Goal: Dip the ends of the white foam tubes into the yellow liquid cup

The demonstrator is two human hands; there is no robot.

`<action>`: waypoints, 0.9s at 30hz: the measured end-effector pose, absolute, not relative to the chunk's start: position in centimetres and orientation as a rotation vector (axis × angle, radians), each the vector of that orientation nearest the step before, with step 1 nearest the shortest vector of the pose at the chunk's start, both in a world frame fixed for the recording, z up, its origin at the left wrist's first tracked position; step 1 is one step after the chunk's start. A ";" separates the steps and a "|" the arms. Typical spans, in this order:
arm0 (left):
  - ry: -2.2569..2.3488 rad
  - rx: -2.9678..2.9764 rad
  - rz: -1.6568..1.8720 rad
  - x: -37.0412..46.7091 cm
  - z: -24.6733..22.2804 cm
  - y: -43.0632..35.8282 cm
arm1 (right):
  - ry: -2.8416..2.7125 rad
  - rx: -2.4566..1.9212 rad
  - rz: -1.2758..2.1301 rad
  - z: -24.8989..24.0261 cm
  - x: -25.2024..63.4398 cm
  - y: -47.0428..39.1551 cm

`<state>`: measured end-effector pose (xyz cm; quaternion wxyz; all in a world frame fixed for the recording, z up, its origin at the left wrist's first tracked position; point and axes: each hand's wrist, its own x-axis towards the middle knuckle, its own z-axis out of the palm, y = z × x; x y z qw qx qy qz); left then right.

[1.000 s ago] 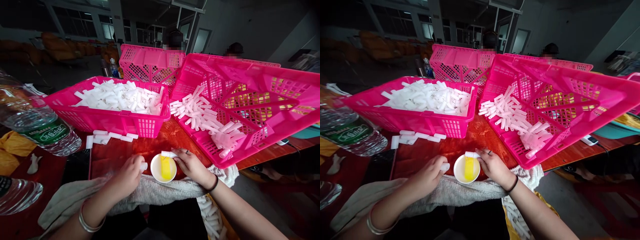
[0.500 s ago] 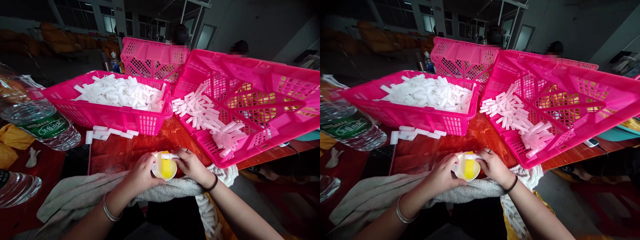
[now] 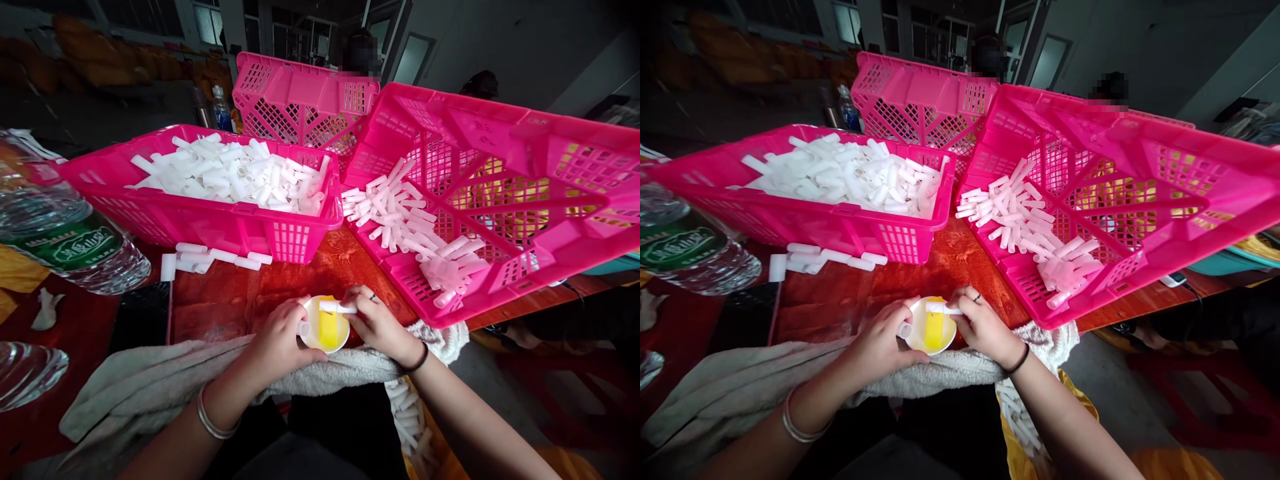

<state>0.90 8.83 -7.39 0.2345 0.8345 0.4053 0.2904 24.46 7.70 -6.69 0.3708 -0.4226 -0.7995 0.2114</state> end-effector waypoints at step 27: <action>1.124 2.295 0.811 0.7 -7.5 8.8 | -1.883 -1.221 0.702 -6.7 23.8 7.3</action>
